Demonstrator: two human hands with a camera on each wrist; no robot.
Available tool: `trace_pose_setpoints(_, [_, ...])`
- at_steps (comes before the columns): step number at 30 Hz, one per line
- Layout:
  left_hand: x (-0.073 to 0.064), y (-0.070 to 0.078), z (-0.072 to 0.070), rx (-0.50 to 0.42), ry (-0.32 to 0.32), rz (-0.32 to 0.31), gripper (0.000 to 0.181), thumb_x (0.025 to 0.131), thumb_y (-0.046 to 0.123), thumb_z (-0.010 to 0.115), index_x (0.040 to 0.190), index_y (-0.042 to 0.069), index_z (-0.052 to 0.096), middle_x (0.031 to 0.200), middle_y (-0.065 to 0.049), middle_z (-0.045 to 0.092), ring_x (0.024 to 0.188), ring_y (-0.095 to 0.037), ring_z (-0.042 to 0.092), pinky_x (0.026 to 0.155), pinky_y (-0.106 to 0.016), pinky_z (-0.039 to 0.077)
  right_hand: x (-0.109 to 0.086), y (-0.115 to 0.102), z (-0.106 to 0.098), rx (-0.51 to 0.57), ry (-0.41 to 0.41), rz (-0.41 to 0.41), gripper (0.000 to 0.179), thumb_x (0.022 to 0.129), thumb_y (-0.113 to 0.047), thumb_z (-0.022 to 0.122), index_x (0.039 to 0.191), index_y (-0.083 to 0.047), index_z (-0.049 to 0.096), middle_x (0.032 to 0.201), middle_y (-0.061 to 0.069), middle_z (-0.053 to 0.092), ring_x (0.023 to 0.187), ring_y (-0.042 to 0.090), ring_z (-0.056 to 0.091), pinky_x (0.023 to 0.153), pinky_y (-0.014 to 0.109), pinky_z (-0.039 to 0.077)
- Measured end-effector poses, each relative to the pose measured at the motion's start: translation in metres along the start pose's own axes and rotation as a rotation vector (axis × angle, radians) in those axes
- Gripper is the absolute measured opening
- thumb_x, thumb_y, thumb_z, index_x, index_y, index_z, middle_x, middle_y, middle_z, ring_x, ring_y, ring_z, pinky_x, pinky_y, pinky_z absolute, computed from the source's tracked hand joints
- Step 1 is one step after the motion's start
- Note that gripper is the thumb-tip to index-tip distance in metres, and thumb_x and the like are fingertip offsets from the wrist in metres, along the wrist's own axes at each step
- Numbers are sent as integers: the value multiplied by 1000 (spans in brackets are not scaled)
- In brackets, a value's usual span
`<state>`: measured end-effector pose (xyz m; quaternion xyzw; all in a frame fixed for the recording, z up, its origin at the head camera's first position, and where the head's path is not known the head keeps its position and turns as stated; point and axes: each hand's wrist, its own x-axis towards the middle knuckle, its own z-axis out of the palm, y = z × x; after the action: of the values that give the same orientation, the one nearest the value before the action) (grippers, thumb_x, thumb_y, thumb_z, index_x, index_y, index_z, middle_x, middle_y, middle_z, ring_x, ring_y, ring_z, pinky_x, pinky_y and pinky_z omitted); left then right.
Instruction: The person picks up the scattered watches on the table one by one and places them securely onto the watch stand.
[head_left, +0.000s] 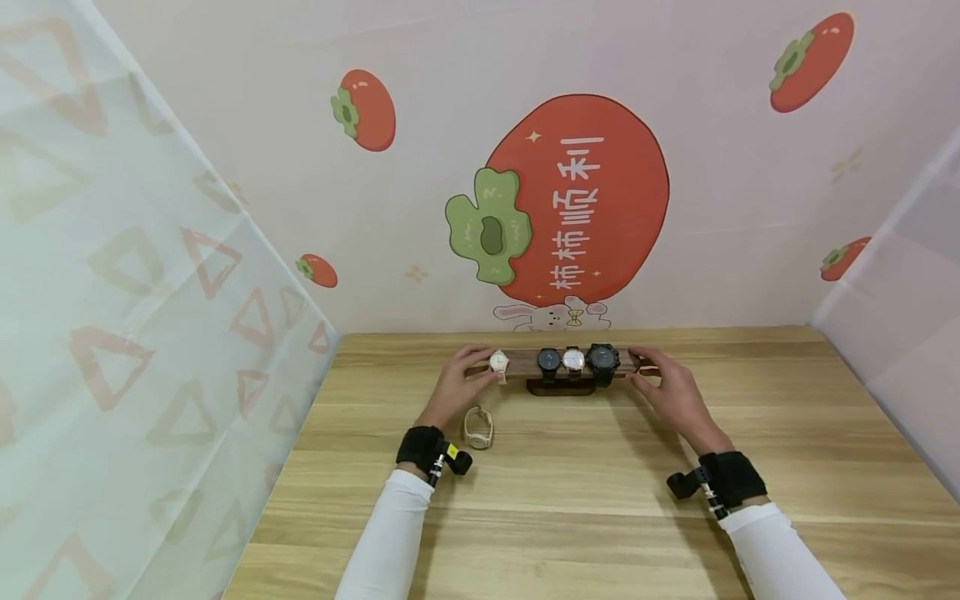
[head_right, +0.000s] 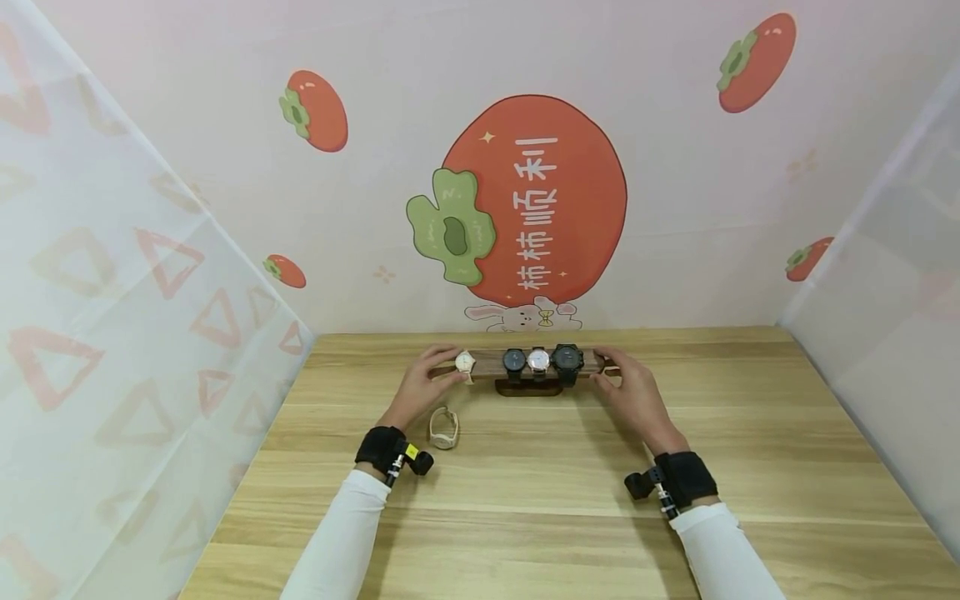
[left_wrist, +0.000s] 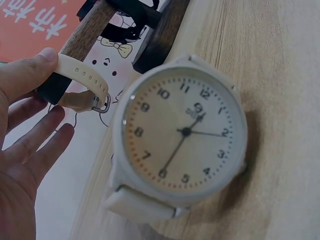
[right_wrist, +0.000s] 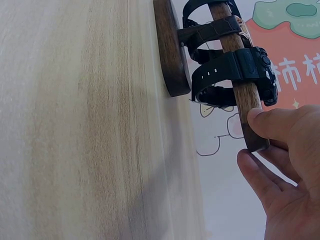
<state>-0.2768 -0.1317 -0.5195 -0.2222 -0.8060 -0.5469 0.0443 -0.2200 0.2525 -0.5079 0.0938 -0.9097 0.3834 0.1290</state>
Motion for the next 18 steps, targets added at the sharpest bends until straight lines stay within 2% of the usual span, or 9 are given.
trace_pose_setpoints(6, [3, 2, 1, 34, -18, -1, 52, 95, 14, 82, 143, 1, 66, 146, -14, 60, 137, -35, 58, 114, -52, 55, 0, 1, 1, -3, 8, 2, 50, 101, -3, 72, 148, 0, 57, 133, 26, 68, 122, 47, 65, 98, 62, 58])
trace_pose_setpoints(11, [4, 4, 1, 58, -26, 23, 53, 95, 12, 82, 143, -3, 65, 145, -15, 60, 134, -35, 60, 114, -48, 55, 1, 1, 1, 1, 8, 1, 50, 101, -3, 71, 148, 0, 57, 132, 25, 68, 123, 47, 65, 99, 62, 58])
trace_pose_setpoints(18, [6, 4, 3, 95, -53, 16, 54, 95, 15, 82, 145, 5, 66, 147, -11, 60, 135, -31, 60, 114, -43, 55, 1, 2, 2, 6, 8, -6, 50, 101, -3, 72, 148, 0, 57, 131, 25, 68, 122, 47, 65, 98, 62, 58])
